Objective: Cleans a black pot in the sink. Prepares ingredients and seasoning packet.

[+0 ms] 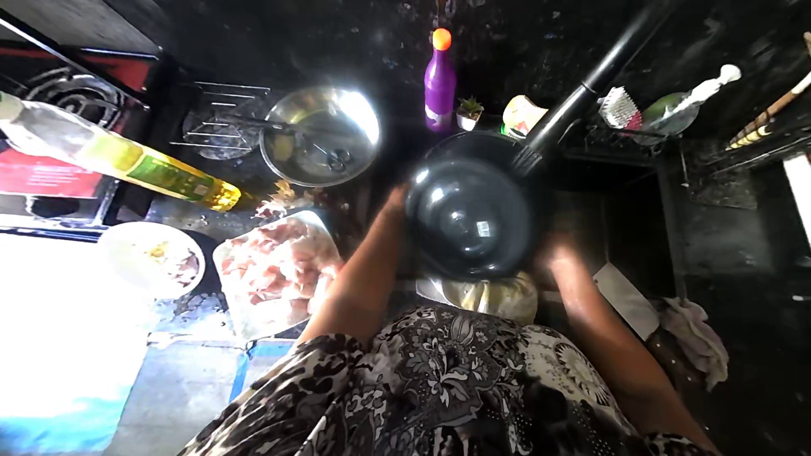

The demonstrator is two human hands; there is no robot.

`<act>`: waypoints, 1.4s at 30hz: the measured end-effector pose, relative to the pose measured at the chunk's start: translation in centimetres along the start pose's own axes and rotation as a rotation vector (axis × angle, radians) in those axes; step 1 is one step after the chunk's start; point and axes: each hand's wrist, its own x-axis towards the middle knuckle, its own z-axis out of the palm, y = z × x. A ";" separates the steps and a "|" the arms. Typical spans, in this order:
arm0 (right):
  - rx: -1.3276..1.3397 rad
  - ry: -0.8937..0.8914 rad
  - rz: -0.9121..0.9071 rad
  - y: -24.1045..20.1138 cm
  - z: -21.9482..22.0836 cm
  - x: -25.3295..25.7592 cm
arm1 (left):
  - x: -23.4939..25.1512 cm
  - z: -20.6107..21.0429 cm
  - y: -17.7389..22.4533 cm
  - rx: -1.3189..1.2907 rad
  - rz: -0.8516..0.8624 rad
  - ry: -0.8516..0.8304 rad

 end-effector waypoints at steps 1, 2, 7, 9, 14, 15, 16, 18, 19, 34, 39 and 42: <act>0.009 -0.005 -0.005 -0.2 0.0 0.0 | 0.4 0.2 -0.2 -0.014 -0.036 0.013; 0.012 -0.009 -0.013 -0.6 0.0 -0.3 | 0.7 0.5 -0.4 -0.044 -0.077 0.027; -0.031 0.154 0.014 -1.9 0.2 -0.8 | 1.1 2.1 -0.9 -0.093 -0.163 0.047; -0.056 0.186 0.004 -2.8 0.1 -0.9 | 1.2 2.7 -0.8 -0.138 -0.169 0.034; -0.133 0.136 -0.058 -5.6 -0.7 -0.6 | 0.0 4.7 -1.5 -0.249 -0.196 -0.004; -0.160 0.143 -0.073 -6.4 -0.7 -0.7 | -0.2 5.2 -1.8 -0.272 -0.222 -0.016; -0.199 0.166 -0.091 -7.1 -0.7 -1.0 | -0.6 5.7 -2.1 -0.283 -0.242 -0.036; -0.285 0.192 -0.122 -8.4 -0.8 -1.3 | -1.2 6.8 -2.6 -0.319 -0.294 -0.086; -0.312 0.195 -0.130 -8.9 -0.9 -1.3 | -1.4 7.1 -2.8 -0.345 -0.322 -0.109; -0.719 0.068 0.117 -5.6 4.2 -1.2 | -3.7 0.1 4.1 -0.241 0.073 0.154; -0.568 0.018 0.250 -3.5 4.8 -0.5 | -7.2 -1.3 4.4 -0.093 0.284 0.217; -0.419 -0.097 0.132 -2.7 5.6 -0.5 | -9.0 -1.7 3.8 -0.076 0.272 0.251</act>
